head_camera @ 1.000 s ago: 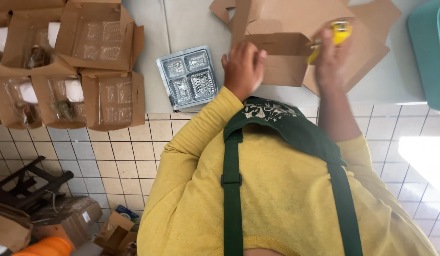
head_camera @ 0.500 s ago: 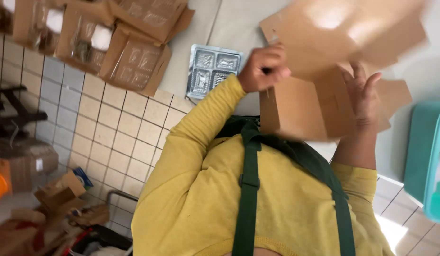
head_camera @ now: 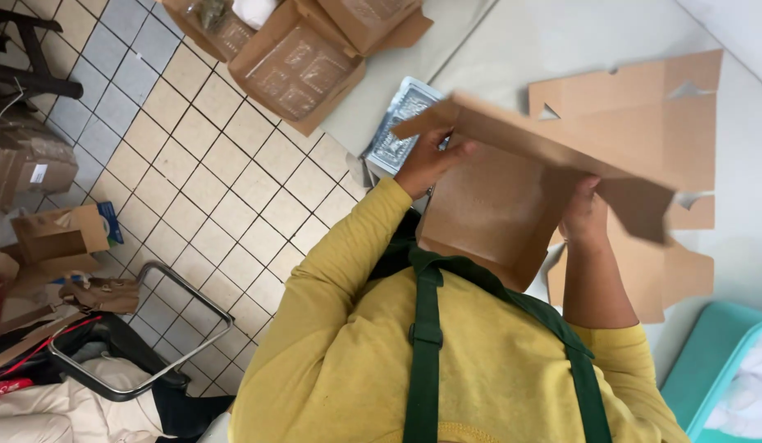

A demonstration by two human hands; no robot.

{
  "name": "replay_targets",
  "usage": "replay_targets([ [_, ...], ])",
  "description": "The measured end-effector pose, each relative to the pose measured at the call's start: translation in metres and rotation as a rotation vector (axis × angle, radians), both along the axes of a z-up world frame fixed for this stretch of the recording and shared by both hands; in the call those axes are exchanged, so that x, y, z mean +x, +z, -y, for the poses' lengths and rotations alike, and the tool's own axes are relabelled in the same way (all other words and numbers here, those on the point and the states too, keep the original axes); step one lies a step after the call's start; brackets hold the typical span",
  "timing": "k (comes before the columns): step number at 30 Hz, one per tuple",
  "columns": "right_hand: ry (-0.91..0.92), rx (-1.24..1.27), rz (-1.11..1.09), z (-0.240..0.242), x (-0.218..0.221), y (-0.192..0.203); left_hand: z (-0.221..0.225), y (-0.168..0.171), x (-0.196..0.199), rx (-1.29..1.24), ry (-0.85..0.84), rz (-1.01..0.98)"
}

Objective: The person organizes wrapped food items in a plastic bin, then folds cardboard boxes and places a plastic tray and wrapped food items inside each one.

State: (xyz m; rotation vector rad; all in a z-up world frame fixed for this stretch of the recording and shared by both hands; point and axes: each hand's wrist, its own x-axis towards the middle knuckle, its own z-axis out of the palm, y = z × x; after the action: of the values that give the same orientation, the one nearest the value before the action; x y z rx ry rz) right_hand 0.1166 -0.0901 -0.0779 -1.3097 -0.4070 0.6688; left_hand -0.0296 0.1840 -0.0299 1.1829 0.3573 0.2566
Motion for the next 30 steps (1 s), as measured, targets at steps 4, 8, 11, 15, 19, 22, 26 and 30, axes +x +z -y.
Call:
replay_targets([
  [4,-0.103,-0.070,-0.031,-0.064,0.001,0.004,-0.039,-0.042,-0.006,0.096,0.104,-0.002],
  [8,-0.209,-0.395,0.029,-0.161,-0.005,0.085,-0.092,-0.100,0.005,0.094,0.238,-0.273],
  [11,-0.245,-0.215,0.034,-0.222,0.032,0.100,-0.166,-0.035,0.009,0.271,0.268,-0.044],
  [15,-0.172,0.369,0.095,-0.321,0.103,0.119,-0.252,0.015,-0.010,1.262,0.312,-0.195],
  [19,-0.168,0.430,0.154,-0.414,0.191,0.039,-0.294,-0.018,-0.012,1.544,0.098,-0.210],
  [22,-0.378,0.230,0.169,-0.452,0.245,-0.032,-0.301,-0.032,-0.012,1.607,-0.013,-0.229],
  [26,-0.541,-0.248,0.289,-0.460,0.291,-0.097,-0.291,-0.042,-0.012,1.630,0.127,-0.280],
  [30,-0.572,-0.558,0.352,-0.468,0.298,-0.098,-0.271,-0.044,-0.013,1.571,0.202,-0.275],
])
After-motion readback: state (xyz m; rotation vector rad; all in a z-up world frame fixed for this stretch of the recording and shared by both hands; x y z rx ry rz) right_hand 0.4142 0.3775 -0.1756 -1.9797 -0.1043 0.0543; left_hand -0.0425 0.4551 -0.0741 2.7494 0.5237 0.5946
